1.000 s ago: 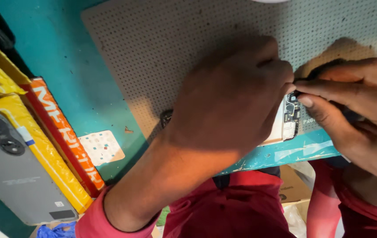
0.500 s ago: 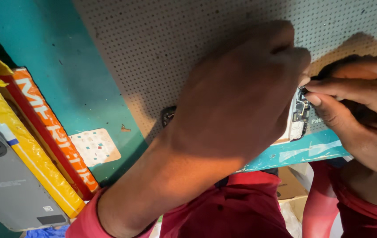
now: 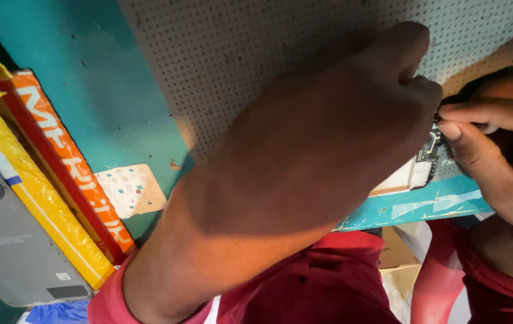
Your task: The person uses tweezers to remove and reposition small components on a disassembled smartphone motherboard. They carefully lift a ribbon cable and place it into a connector, then adjust other parts on the board using the tweezers.
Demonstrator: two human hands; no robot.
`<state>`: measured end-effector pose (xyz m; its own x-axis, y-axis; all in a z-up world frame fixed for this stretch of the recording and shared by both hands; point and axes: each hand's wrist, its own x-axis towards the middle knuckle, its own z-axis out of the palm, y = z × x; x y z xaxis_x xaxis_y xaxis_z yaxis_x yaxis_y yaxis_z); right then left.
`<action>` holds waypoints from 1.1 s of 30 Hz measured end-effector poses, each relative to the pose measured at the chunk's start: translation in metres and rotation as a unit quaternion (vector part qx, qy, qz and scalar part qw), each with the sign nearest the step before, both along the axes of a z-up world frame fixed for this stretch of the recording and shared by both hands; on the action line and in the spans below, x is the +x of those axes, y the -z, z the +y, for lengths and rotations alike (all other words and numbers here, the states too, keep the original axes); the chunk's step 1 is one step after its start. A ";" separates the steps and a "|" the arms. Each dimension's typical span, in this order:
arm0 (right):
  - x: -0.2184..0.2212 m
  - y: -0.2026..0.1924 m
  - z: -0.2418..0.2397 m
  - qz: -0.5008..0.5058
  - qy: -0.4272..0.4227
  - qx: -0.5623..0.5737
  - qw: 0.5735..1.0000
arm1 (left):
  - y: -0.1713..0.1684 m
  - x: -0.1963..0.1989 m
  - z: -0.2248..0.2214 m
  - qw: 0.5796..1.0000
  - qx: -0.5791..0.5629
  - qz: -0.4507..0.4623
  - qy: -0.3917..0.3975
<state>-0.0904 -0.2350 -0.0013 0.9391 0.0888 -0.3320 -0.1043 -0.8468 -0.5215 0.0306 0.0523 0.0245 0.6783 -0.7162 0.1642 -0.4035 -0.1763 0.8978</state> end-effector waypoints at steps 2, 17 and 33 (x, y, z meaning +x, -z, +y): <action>-0.005 0.000 -0.003 -0.009 0.000 0.001 1.000 | -0.002 0.000 0.000 1.000 -0.002 -0.014 -0.005; 0.019 -0.013 0.022 0.021 0.004 0.008 1.000 | 0.002 -0.003 -0.010 0.965 0.106 -0.239 0.001; 0.042 -0.024 0.035 -0.011 -0.062 0.012 0.998 | 0.019 -0.018 -0.026 0.964 0.076 -0.235 -0.098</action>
<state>-0.0486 -0.1997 0.0227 0.9272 0.2131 -0.3082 0.0123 -0.8394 -0.5434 0.0126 0.0264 0.0055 0.6792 -0.6215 0.3904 -0.7052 -0.4054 0.5816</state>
